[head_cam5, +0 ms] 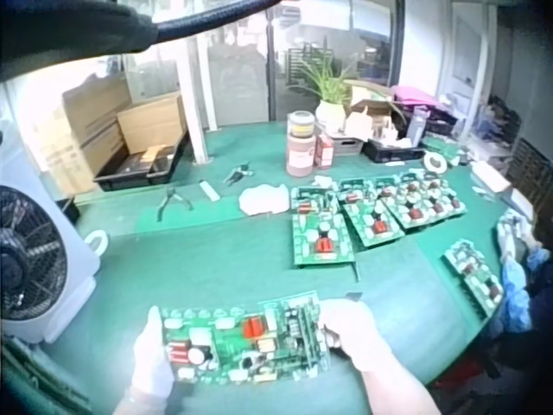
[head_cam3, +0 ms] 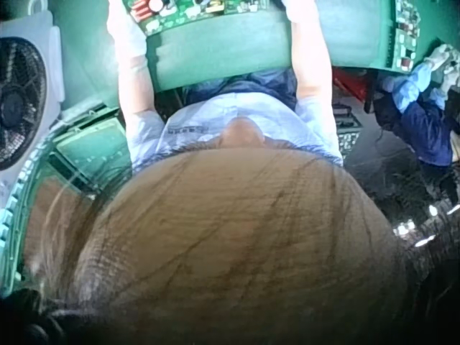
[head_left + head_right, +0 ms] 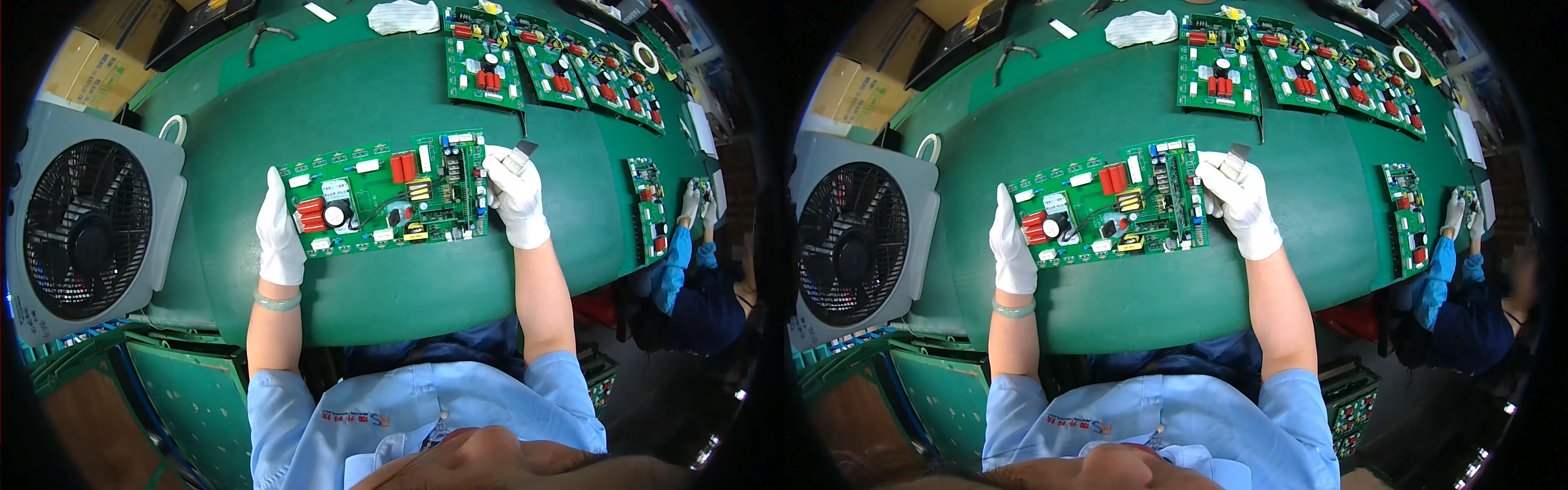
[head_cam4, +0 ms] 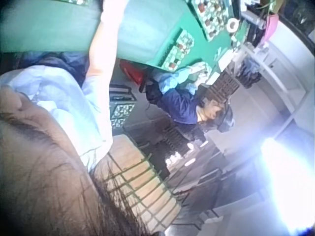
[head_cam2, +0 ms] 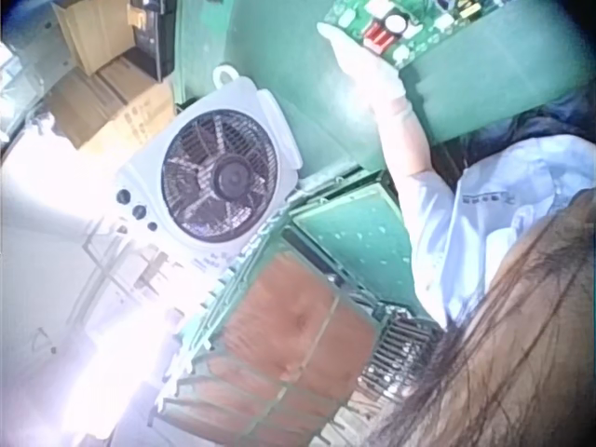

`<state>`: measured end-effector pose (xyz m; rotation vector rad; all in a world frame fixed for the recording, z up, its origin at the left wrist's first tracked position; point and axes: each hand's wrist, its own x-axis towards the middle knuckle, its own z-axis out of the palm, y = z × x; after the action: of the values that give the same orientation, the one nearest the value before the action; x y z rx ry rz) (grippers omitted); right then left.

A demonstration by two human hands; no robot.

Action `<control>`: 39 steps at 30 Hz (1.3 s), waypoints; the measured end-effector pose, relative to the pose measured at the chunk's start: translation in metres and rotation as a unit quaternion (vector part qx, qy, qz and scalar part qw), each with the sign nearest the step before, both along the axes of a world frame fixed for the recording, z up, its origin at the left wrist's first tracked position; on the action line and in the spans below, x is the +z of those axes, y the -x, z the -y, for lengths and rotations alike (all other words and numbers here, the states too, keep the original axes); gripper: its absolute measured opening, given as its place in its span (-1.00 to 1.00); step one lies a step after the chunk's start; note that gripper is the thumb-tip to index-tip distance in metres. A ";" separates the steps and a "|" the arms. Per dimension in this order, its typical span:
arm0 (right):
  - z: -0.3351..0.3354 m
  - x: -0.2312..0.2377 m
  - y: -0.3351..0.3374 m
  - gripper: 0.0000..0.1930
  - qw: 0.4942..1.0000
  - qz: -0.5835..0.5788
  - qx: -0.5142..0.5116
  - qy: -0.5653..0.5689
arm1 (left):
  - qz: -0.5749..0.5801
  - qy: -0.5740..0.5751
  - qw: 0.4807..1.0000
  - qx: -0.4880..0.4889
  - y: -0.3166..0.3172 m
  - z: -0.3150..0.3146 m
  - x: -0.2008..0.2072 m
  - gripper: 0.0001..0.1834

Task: The person assembles electronic circuit boards at a workstation. They use tweezers to place small components onto the boards, flip the boards to inspect both sides, and place finished boards into a green bin. The person also handles a larger board with multiple white connectors.

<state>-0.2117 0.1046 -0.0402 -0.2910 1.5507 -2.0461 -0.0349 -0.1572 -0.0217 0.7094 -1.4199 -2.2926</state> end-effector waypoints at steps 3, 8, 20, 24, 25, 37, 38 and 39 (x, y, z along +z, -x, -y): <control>0.001 -0.001 0.000 -0.71 1.000 -0.007 -0.004 -0.001 | -0.007 -0.001 1.000 0.027 0.000 0.002 -0.007 -0.44; 0.001 0.000 0.000 -0.70 1.000 -0.013 -0.007 -0.009 | -0.015 -0.002 0.999 0.031 -0.002 0.001 -0.007 -0.50; 0.002 0.001 -0.001 -0.68 0.999 -0.034 0.003 -0.029 | 0.024 -0.062 0.998 0.006 0.002 0.007 -0.008 -0.44; 0.002 -0.002 0.002 -0.67 0.999 -0.039 0.005 -0.037 | 0.005 -0.084 0.996 -0.035 0.003 0.005 -0.001 -0.39; 0.002 -0.002 0.002 -0.67 0.998 -0.041 0.007 -0.037 | 0.000 -0.093 0.995 -0.040 0.003 0.005 0.000 -0.38; 0.003 -0.009 0.003 -0.65 0.999 -0.037 0.004 -0.008 | 0.030 -0.056 0.998 0.010 0.003 0.008 -0.009 -0.41; 0.003 -0.012 0.004 -0.65 0.999 -0.039 0.012 -0.002 | 0.025 -0.061 0.998 0.009 0.002 0.008 -0.010 -0.42; 0.003 -0.012 0.004 -0.65 0.999 -0.041 0.008 -0.002 | 0.024 -0.064 0.998 0.009 0.002 0.008 -0.010 -0.42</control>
<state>-0.2156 0.1012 -0.0518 -0.3878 1.5961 -2.0406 -0.0370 -0.1653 -0.0315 0.8159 -1.2903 -2.3845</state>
